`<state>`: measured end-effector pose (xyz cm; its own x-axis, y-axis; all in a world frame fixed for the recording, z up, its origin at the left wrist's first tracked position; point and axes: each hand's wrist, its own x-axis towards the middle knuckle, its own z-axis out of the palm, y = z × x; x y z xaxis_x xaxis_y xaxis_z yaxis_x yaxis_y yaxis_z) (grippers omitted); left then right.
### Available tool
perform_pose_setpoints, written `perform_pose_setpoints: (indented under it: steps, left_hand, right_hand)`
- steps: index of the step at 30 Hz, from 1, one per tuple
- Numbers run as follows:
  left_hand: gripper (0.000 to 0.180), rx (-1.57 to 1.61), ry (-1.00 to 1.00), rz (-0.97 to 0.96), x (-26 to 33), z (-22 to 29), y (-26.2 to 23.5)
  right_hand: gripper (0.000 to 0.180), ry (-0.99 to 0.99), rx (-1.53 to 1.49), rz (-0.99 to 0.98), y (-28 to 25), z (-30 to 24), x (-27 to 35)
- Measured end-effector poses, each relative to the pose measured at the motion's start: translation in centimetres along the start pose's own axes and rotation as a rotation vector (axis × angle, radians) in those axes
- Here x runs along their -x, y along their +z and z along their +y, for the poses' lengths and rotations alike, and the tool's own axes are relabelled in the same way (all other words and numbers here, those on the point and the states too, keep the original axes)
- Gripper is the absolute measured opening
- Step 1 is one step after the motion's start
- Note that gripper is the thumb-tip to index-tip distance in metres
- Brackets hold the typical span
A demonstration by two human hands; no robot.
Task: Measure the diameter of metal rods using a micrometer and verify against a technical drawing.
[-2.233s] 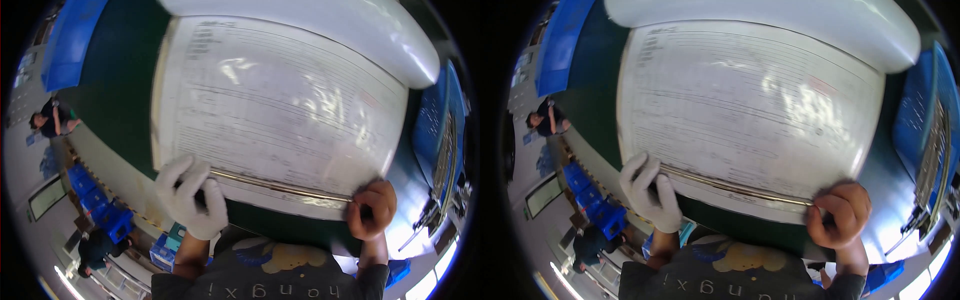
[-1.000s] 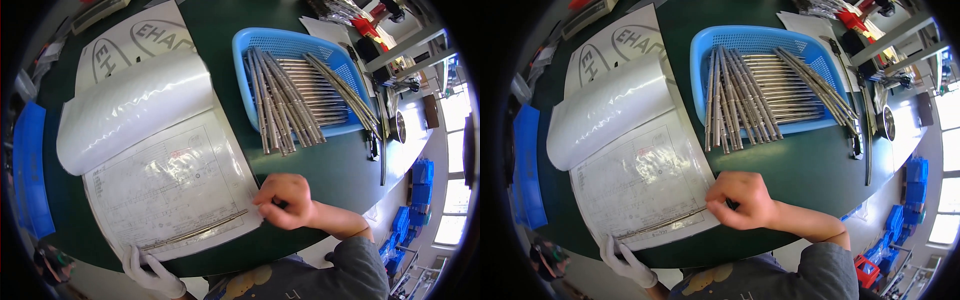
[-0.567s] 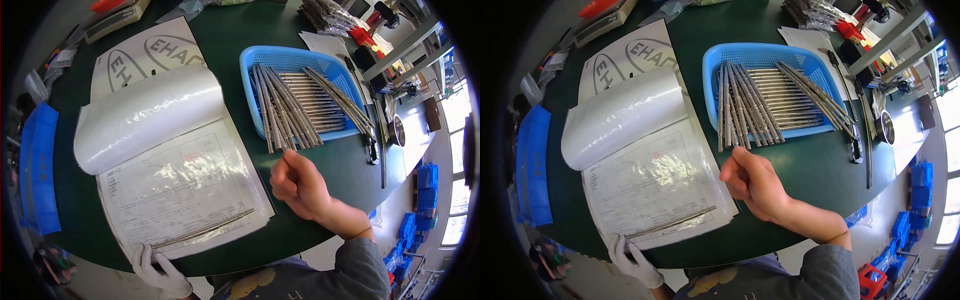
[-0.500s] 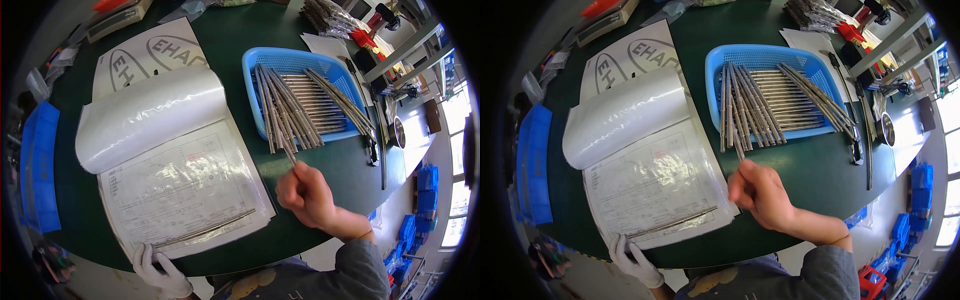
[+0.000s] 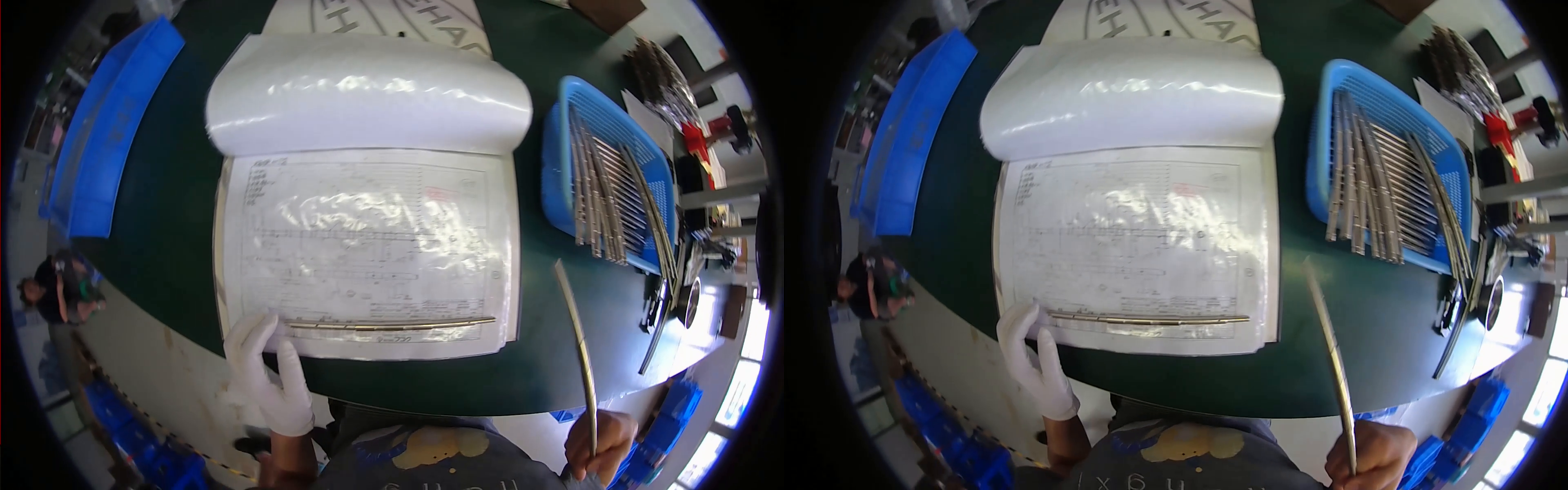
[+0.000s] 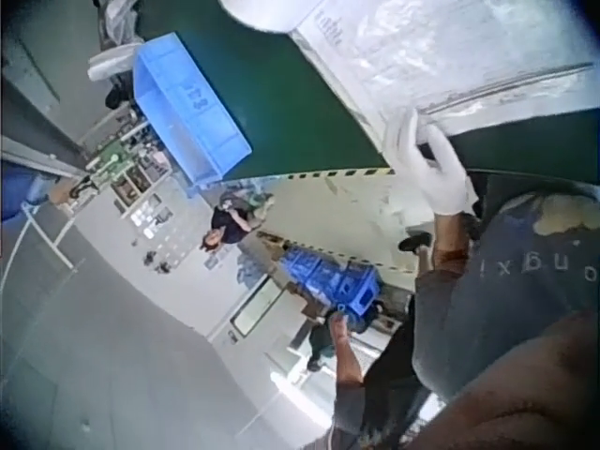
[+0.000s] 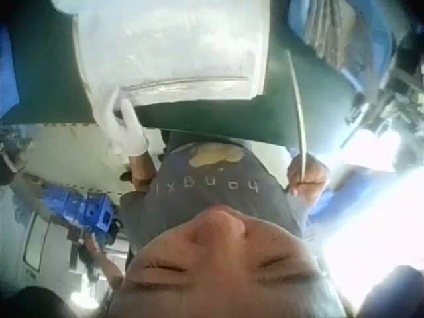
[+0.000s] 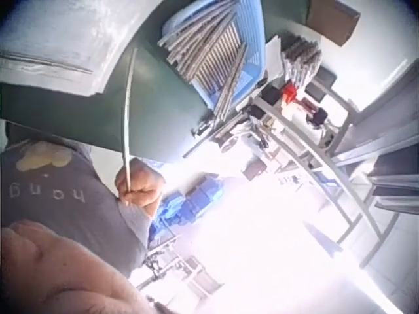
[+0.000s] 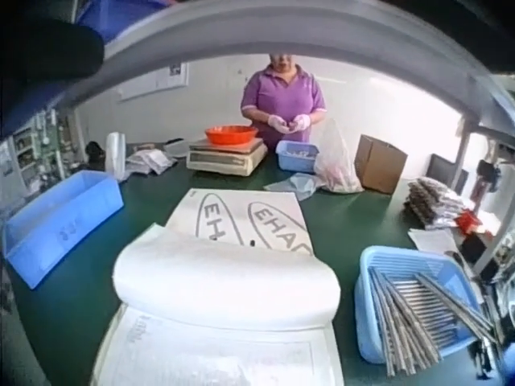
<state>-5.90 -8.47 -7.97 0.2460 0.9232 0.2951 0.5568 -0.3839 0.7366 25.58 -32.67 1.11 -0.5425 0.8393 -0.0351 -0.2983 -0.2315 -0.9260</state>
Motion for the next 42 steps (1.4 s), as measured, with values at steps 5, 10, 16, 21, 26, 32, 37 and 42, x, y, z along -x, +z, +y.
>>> perform_pose_setpoints:
  steps: [5,10,16,21,26,32,37,42]
  left_hand:
    - [0.03,-0.02,0.018,0.013,0.4,-0.5,-0.8]
    - [0.025,0.12,0.006,0.087,0.5,-0.6,-0.4]
    - [0.022,-0.006,-0.026,0.233,0.7,-2.2,0.5]
    - [0.022,-0.136,0.065,0.185,0.0,-1.9,0.3]
    - [0.023,-0.186,0.106,0.134,-0.3,-1.9,0.1]
    - [0.033,-0.303,0.175,0.007,-1.0,-1.1,-0.1]
    - [0.045,-0.302,0.265,-0.168,-2.4,0.2,-0.6]
    - [0.049,-0.406,0.268,-0.377,-2.5,0.1,-0.9]
  right_hand:
    - [0.025,-0.111,0.125,0.215,0.7,1.3,-3.0]
    - [0.023,0.027,-0.164,-0.57,-5.5,0.6,-8.8]
    - [0.027,0.248,0.091,-0.403,-9.1,0.1,-13.3]
    - [0.033,0.406,0.235,-0.356,-11.7,-0.4,-14.9]
    - [0.028,0.431,0.921,0.199,-10.2,-1.1,-14.9]
    - [0.032,0.373,1.446,0.438,-9.1,0.6,-15.1]
    - [0.032,0.374,1.542,0.467,-8.8,0.9,-15.1]
    - [0.027,0.388,1.591,0.535,-8.2,0.7,-15.1]
